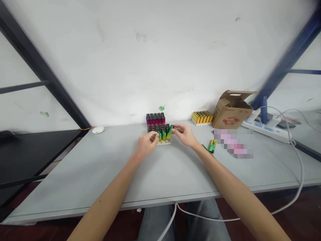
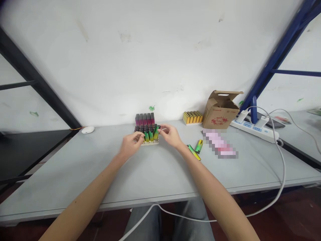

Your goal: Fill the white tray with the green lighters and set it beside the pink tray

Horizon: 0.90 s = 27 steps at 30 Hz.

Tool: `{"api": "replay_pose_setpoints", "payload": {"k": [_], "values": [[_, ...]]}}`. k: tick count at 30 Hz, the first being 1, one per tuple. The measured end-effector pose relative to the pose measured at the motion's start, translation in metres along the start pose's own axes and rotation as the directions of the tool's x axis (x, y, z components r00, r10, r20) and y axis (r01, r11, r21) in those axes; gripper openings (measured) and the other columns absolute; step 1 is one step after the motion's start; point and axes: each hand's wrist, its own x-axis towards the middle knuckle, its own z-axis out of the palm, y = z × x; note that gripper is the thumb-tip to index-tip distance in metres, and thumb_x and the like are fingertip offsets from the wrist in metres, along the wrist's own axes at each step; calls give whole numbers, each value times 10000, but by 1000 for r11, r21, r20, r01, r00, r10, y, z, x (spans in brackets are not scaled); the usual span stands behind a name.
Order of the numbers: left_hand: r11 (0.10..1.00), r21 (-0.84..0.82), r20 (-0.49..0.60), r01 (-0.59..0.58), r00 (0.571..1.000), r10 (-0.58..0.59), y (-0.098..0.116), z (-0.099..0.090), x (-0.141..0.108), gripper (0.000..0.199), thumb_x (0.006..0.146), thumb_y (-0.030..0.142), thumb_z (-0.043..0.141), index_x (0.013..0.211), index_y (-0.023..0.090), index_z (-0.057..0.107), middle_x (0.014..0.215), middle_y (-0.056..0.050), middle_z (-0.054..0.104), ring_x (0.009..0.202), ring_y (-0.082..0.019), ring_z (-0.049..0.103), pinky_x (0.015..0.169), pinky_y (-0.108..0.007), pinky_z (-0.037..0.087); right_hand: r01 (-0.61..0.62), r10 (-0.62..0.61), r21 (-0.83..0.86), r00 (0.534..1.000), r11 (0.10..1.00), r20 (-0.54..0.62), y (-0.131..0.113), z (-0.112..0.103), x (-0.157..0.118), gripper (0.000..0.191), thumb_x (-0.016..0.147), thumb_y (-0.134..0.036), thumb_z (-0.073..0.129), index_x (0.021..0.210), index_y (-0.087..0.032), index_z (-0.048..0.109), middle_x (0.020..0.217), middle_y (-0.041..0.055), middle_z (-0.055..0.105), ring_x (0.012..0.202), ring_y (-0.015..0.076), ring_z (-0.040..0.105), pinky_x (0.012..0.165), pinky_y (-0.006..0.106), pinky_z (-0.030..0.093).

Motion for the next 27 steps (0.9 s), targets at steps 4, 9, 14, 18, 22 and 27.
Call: {"api": "replay_pose_setpoints", "payload": {"k": [4,9,14,18,22,27], "values": [[970,216,-208,-112,965,158,0,-7,3,403,796,378,640,1161,216,590,1050,-96,614,1037,-259,575,961,-374,435,123,-102,-238,990,963,97,2,1,-4,261,860,-349,573,1039,-178,654,945,68,719,788,182,660,722,322,520],[943,325,32,-70,998,63,-16,-20,11,1041,626,472,787,1469,193,244,1388,-158,475,1298,-363,423,1059,-475,350,150,-117,-272,984,950,133,3,1,-6,253,860,-282,558,1097,-209,609,888,28,713,753,154,645,706,294,512],[971,229,235,-72,972,17,-35,-22,13,893,691,418,738,1448,247,297,1398,-90,513,1266,-321,496,1005,-409,421,183,-168,-389,983,903,73,-1,1,-9,201,856,-314,582,1027,-227,640,1018,40,669,824,155,626,746,286,501],[978,203,214,-50,977,5,-39,-19,12,864,683,408,751,1429,262,338,1396,-62,532,1262,-307,507,1006,-395,423,174,-168,-475,984,863,55,-3,-9,-5,250,892,-365,539,1072,-230,650,1088,57,634,855,160,623,776,286,487],[974,225,169,16,984,-55,-38,-14,13,807,676,416,762,1382,249,409,1330,-75,587,1211,-327,540,983,-413,433,-49,5,-600,997,798,-75,7,-28,2,308,929,-332,450,1158,-192,601,1099,82,655,927,191,626,782,305,470],[975,220,108,38,992,-63,-38,-1,16,663,699,420,746,1288,244,498,1260,-87,623,1148,-336,570,940,-412,445,-219,227,-797,968,563,-105,22,-33,1,379,899,-414,497,1119,-140,640,1187,169,631,1087,281,574,834,351,441]]}}
